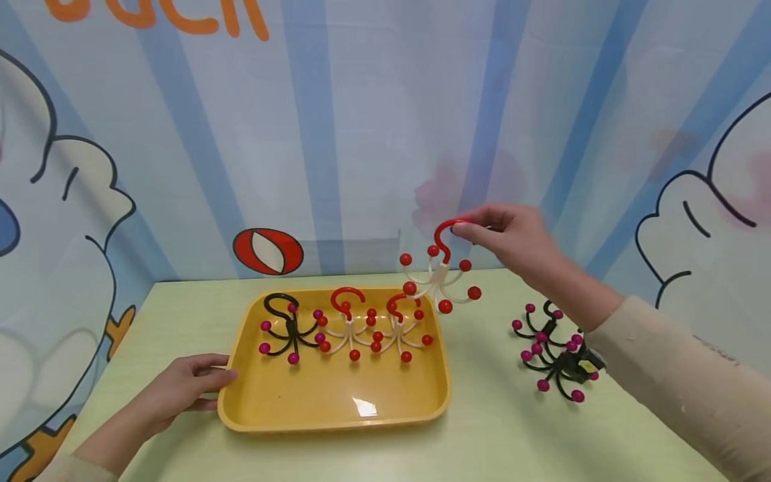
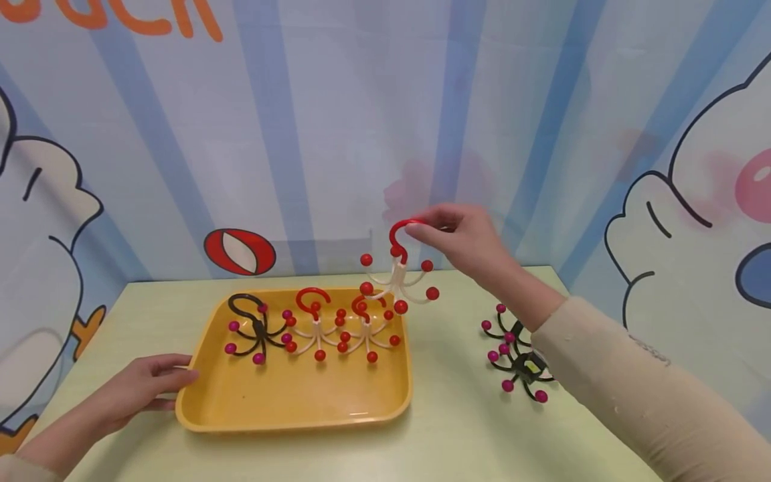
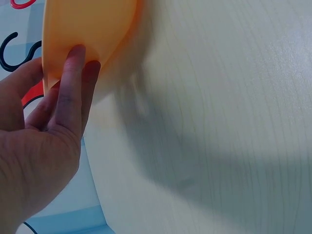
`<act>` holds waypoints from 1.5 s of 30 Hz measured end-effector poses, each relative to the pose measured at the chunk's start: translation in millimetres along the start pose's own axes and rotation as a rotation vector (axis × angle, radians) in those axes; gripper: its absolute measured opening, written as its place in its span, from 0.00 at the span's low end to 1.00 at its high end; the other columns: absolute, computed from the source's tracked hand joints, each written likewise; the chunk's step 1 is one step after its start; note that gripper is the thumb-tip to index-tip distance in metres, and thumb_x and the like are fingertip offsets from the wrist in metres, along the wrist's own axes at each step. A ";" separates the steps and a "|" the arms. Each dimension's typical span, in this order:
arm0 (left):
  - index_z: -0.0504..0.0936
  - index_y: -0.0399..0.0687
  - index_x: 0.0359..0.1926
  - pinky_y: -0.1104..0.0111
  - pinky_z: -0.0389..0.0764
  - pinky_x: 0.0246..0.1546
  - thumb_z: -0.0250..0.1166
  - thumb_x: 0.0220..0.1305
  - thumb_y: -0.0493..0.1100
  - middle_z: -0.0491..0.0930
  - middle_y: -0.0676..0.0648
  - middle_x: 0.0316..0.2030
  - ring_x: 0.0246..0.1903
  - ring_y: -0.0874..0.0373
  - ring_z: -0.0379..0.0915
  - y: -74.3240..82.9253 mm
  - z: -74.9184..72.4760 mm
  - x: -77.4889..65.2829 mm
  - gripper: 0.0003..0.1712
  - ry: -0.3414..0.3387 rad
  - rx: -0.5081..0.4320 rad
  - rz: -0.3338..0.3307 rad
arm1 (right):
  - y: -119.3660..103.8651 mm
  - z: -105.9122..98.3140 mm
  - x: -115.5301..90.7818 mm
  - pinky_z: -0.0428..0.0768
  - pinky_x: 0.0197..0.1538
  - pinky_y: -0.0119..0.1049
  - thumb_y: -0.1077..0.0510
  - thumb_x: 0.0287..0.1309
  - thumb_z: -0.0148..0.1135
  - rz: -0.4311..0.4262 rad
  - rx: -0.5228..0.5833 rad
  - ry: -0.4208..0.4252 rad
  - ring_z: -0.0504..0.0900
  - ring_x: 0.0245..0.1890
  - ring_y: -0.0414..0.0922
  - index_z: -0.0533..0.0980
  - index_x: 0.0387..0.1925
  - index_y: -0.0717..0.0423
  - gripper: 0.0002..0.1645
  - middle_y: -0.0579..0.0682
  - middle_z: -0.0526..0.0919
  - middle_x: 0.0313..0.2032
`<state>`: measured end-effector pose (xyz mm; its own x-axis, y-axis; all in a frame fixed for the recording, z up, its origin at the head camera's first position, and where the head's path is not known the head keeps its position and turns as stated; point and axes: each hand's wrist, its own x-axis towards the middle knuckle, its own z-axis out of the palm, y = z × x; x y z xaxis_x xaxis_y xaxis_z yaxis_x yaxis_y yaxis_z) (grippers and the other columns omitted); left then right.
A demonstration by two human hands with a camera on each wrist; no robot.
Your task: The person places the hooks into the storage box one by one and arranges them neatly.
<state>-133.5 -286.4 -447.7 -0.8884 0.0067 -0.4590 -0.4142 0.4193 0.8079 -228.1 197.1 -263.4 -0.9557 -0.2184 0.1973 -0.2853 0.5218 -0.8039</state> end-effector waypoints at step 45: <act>0.65 0.33 0.66 0.61 0.85 0.39 0.67 0.60 0.57 0.78 0.37 0.53 0.39 0.53 0.82 -1.7 0.2 4.7 0.43 0.001 0.017 -0.001 | -70.2 151.3 -28.8 0.74 0.27 0.32 0.54 0.58 0.67 -0.064 0.371 -0.271 0.75 0.26 0.44 0.84 0.38 0.53 0.09 0.49 0.84 0.31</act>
<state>-136.9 -287.0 -451.3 -0.8883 0.0058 -0.4592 -0.4112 0.4351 0.8010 -169.6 42.0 -297.5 -0.8694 -0.4741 0.1388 -0.2504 0.1807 -0.9511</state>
